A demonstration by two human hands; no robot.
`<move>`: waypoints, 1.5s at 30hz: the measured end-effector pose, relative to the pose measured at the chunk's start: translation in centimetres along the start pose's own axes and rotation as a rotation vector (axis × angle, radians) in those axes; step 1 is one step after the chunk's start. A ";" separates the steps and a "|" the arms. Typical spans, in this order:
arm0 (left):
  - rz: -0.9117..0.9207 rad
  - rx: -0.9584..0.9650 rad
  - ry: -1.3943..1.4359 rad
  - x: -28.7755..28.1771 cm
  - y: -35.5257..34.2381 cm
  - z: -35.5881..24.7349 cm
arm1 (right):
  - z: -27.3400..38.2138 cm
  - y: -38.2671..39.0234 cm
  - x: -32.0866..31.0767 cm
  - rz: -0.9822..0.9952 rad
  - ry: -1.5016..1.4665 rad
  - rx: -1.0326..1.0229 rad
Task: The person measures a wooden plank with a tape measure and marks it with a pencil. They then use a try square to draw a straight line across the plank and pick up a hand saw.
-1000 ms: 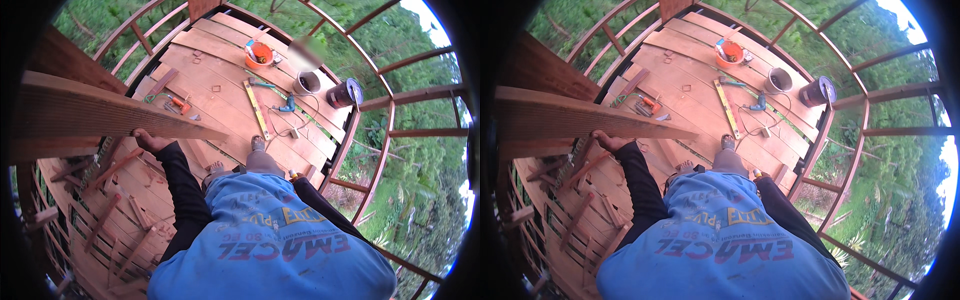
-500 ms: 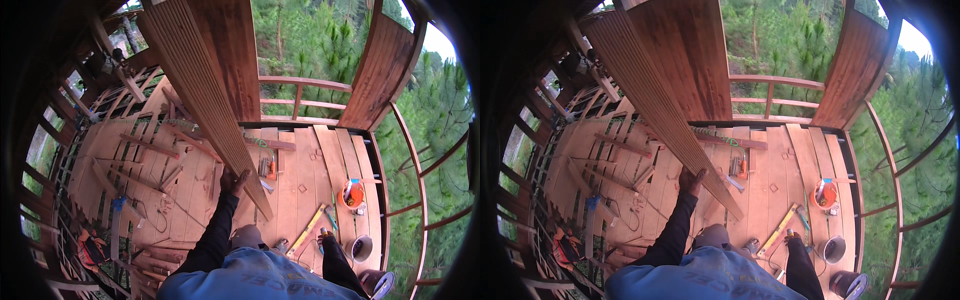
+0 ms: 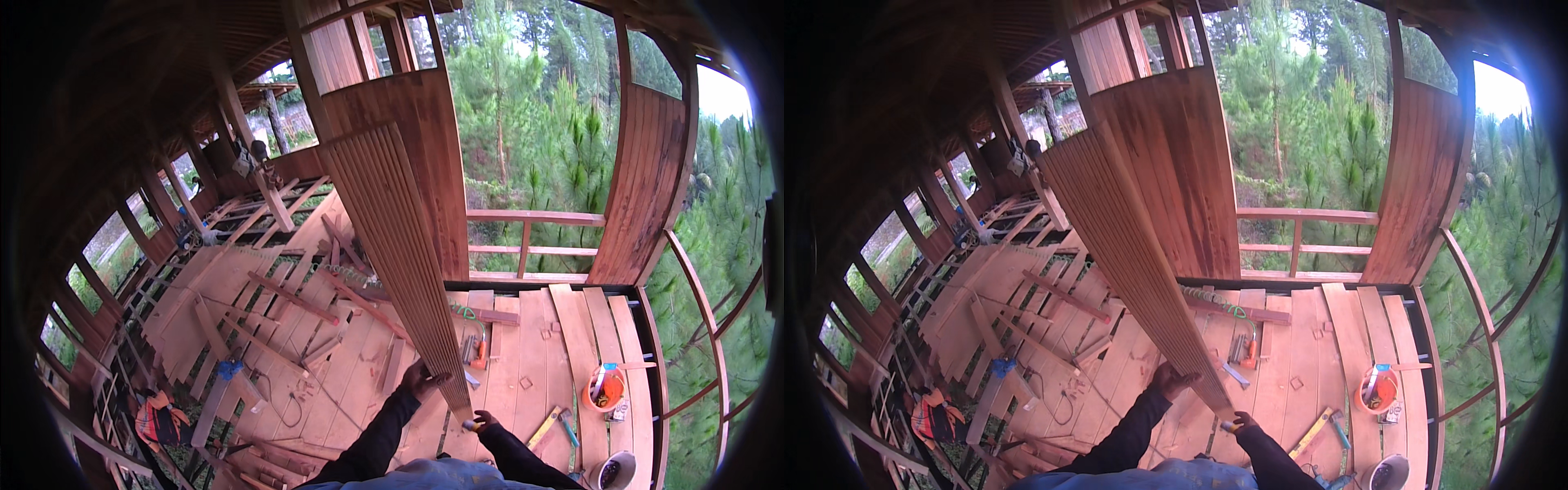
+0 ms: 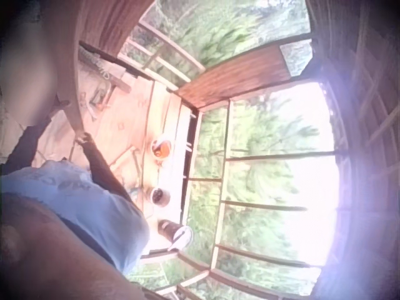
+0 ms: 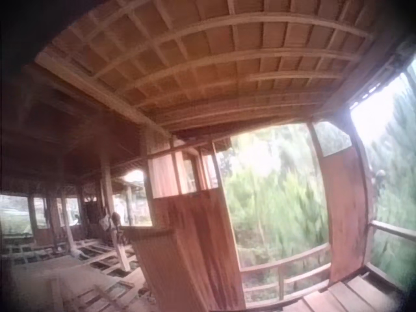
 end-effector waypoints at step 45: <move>-0.472 0.016 -0.738 -8.5 16.9 1.2 | 7.5 1.7 12.0 0.162 0.514 -0.246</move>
Point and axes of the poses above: each hand's wrist, its own y-axis away from the middle knuckle, its own x-axis out of the palm, z = x × y, the point moved 9 cm from there along -y, towards the middle knuckle, and after that the axes turned 15 degrees about x, right-handed, at the moved point
